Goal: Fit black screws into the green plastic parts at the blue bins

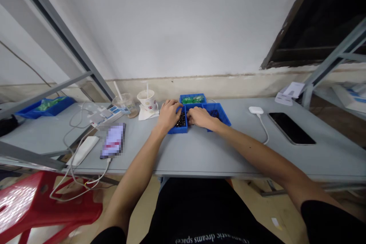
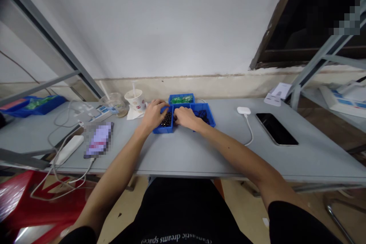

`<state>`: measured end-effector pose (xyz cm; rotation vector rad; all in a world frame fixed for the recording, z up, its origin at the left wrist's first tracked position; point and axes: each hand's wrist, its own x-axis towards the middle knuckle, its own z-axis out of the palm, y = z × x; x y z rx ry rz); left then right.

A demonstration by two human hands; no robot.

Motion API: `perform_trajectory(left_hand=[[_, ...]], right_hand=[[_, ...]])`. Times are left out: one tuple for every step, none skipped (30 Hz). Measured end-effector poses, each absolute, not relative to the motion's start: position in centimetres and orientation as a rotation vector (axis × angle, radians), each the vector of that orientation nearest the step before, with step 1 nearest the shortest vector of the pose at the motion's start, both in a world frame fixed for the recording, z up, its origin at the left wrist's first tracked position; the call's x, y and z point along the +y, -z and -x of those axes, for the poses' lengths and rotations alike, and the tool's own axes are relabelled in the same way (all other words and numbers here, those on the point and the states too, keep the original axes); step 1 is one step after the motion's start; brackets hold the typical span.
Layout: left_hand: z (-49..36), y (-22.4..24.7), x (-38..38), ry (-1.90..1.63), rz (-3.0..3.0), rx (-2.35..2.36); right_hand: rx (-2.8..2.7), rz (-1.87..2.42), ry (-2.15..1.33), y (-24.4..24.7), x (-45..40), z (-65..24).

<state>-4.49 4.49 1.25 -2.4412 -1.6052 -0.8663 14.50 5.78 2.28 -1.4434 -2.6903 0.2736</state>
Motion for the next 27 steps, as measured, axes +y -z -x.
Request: perform_trajectory(left_hand=[[4.5, -1.2, 4.5, 0.865, 2.444, -1.602], [4.5, -1.3, 4.5, 0.862, 2.447, -1.6], [4.5, -1.3, 4.5, 0.862, 2.45, -1.6], [4.5, -1.3, 4.5, 0.862, 2.453, -1.598], [4.5, -1.2, 4.5, 0.864, 2.459, -1.594], [4.5, -1.2, 4.5, 0.867, 2.462, -1.591], [4.5, -1.2, 4.5, 0.87, 2.465, -1.588], [4.5, -1.2, 4.5, 0.871, 2.467, -1.586], [4.5, -1.2, 4.5, 0.868, 2.467, -1.584], [4.4, -1.2, 4.4, 0.865, 2.465, -1.585], [4.4, -1.2, 4.4, 0.86, 2.464, -1.587], [4.4, -1.2, 4.4, 0.855, 2.465, -1.588], [4.4, -1.2, 4.4, 0.85, 2.468, -1.587], [4.4, -1.2, 4.4, 0.846, 2.471, -1.585], [4.4, -1.2, 4.4, 0.842, 2.474, -1.582], [4.4, -1.2, 4.5, 0.839, 2.478, -1.579], [4.4, -1.1, 4.5, 0.836, 2.48, -1.576], [4.5, -1.1, 4.5, 0.833, 2.483, -1.574], [4.5, -1.1, 4.5, 0.831, 2.486, -1.574], [4.5, -1.1, 4.6, 0.831, 2.488, -1.574], [4.6, -1.2, 4.6, 0.833, 2.489, -1.573], [4.6, -1.2, 4.6, 0.837, 2.492, -1.568], [4.6, -1.2, 4.7, 0.84, 2.502, -1.553], [4.6, -1.2, 4.7, 0.842, 2.519, -1.527], [4.6, -1.2, 4.7, 0.839, 2.544, -1.491], [4.5, -1.2, 4.7, 0.829, 2.577, -1.448], [4.5, -1.2, 4.6, 0.814, 2.611, -1.404]], right_hand=[[-2.686, 1.454, -0.258, -2.2, 5.7, -14.5], [-2.686, 1.46, -0.245, -2.2, 5.7, -14.5], [-2.687, 1.462, -0.237, -2.1, 5.7, -14.5], [-2.689, 1.462, -0.234, -2.1, 5.7, -14.5], [-2.692, 1.458, -0.234, -2.1, 5.7, -14.5], [-2.693, 1.455, -0.233, -2.1, 5.7, -14.5], [-2.692, 1.451, -0.232, -2.1, 5.7, -14.6], [-2.692, 1.448, -0.231, -2.0, 5.7, -14.6], [-2.691, 1.445, -0.229, -2.0, 5.7, -14.6], [-2.688, 1.441, -0.225, -2.0, 5.7, -14.7], [-2.683, 1.436, -0.221, -1.9, 5.7, -14.7], [-2.675, 1.433, -0.217, -1.8, 5.7, -14.7], [-2.668, 1.43, -0.215, -1.7, 5.7, -14.7], [-2.664, 1.427, -0.216, -1.7, 5.7, -14.7], [-2.661, 1.427, -0.221, -1.6, 5.8, -14.6], [-2.66, 1.429, -0.227, -1.6, 5.8, -14.6], [-2.66, 1.432, -0.234, -1.6, 5.8, -14.6], [-2.661, 1.437, -0.243, -1.7, 5.8, -14.6], [-2.664, 1.441, -0.255, -1.8, 5.8, -14.6], [-2.663, 1.443, -0.264, -2.0, 6.0, -14.7], [-2.659, 1.442, -0.273, -2.3, 6.1, -14.8], [-2.646, 1.438, -0.283, -2.6, 6.4, -15.0], [-2.627, 1.431, -0.298, -3.0, 6.7, -15.3], [-2.601, 1.418, -0.316, -3.4, 7.0, -15.6], [-2.571, 1.397, -0.345, -3.8, 7.4, -15.9], [-2.546, 1.364, -0.379, -4.2, 7.8, -16.3], [-2.519, 1.323, -0.417, -4.6, 8.2, -16.6]])
